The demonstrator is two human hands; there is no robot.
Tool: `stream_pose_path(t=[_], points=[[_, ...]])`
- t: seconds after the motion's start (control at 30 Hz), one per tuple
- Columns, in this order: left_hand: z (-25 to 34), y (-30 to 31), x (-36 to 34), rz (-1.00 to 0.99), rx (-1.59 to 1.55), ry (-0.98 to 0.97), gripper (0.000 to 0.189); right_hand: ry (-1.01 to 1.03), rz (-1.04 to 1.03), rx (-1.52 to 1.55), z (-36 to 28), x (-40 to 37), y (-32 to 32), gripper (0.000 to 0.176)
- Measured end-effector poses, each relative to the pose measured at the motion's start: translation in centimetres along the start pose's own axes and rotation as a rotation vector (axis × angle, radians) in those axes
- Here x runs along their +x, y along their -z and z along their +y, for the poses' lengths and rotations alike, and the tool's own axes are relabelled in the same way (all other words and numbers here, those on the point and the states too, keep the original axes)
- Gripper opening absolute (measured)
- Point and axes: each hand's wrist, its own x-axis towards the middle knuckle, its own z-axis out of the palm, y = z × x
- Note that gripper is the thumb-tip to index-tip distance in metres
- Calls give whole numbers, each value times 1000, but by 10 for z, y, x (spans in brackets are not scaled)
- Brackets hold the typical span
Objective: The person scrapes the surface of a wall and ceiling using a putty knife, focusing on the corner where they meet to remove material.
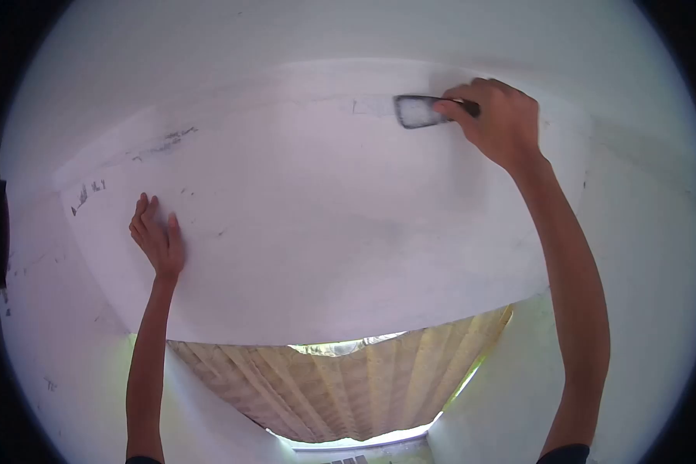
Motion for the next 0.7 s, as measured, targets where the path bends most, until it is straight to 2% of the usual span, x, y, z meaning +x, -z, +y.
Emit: stream_pose_path(t=[0.07,0.17,0.27,0.37,0.5,0.6,0.7], points=[[5,0,-1,20,-13,-4,52,20,7,28,-16,10,0,28],[3,-3,4,30,-12,-11,52,206,-12,-3,-36,29,-2,29],[1,-2,4,26,-5,-7,50,66,-95,-58,-27,38,14,29],[0,-1,7,43,-31,-36,51,-30,-65,-87,-36,27,10,30],[0,-1,2,40,-15,-36,50,42,-89,0,-21,23,6,30],[0,-2,5,52,-22,-48,50,-161,-138,-23,-19,24,10,30],[2,-2,7,46,-26,-41,50,86,-70,-9,-37,10,-15,30]])
